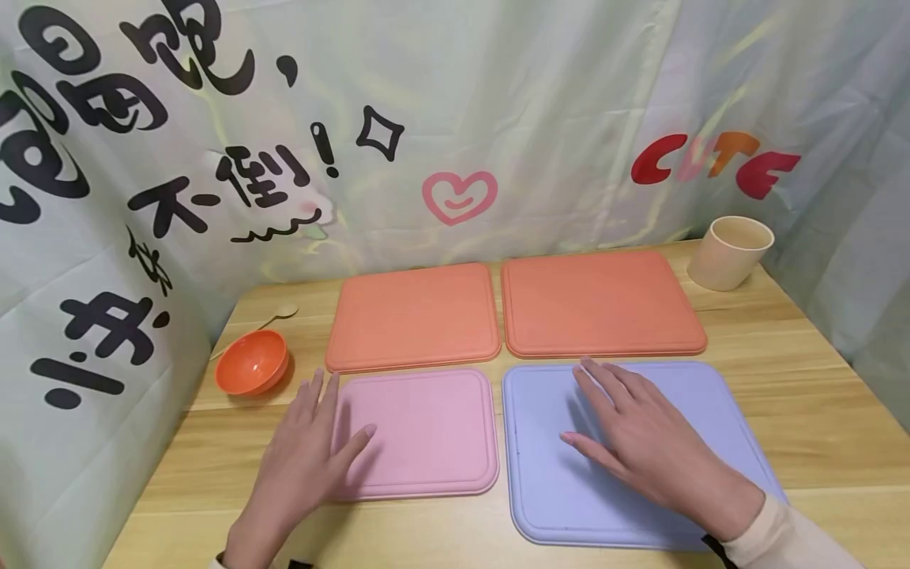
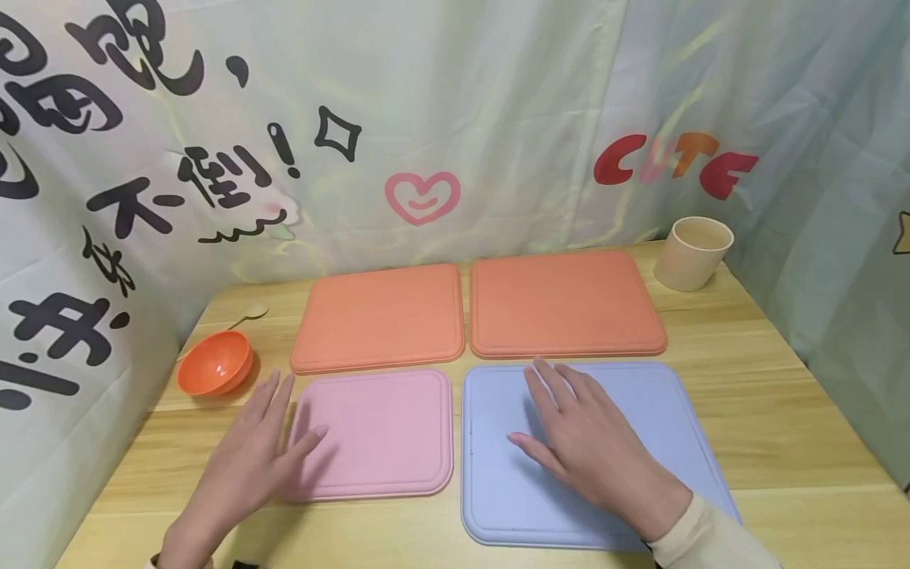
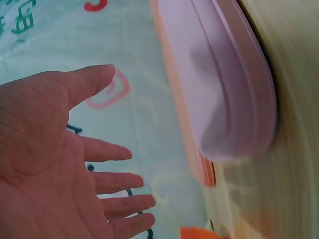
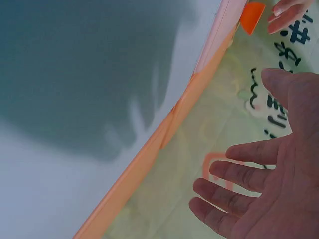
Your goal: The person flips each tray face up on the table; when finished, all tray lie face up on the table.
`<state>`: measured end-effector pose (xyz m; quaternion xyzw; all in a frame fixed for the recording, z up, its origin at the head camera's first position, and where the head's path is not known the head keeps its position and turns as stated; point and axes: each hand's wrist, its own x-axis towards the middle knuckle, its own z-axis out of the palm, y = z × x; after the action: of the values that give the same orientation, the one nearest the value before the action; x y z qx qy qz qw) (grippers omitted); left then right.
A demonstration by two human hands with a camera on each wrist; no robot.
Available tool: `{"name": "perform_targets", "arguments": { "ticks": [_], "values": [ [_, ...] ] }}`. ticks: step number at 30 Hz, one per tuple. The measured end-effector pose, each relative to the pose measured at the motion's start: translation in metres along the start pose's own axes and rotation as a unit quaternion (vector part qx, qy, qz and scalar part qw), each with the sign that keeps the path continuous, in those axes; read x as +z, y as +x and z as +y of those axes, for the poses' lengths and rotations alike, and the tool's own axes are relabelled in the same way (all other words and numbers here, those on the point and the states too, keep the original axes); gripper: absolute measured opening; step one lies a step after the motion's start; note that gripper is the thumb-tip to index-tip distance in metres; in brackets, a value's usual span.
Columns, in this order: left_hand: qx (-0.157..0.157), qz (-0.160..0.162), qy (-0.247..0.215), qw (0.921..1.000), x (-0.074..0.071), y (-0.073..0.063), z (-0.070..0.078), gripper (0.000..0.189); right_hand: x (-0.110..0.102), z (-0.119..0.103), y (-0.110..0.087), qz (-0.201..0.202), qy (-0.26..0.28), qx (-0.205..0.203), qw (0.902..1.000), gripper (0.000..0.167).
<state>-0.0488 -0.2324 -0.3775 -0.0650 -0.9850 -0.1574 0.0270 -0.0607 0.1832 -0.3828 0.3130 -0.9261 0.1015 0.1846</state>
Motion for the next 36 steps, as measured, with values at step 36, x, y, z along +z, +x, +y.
{"name": "perform_targets", "arguments": {
  "ticks": [36],
  "values": [
    [-0.066,-0.086,-0.111,0.9879,0.019,0.017,-0.051,0.080,0.059,-0.050,0.093,-0.213,0.185,0.100,0.9542,0.054]
  ]
}}
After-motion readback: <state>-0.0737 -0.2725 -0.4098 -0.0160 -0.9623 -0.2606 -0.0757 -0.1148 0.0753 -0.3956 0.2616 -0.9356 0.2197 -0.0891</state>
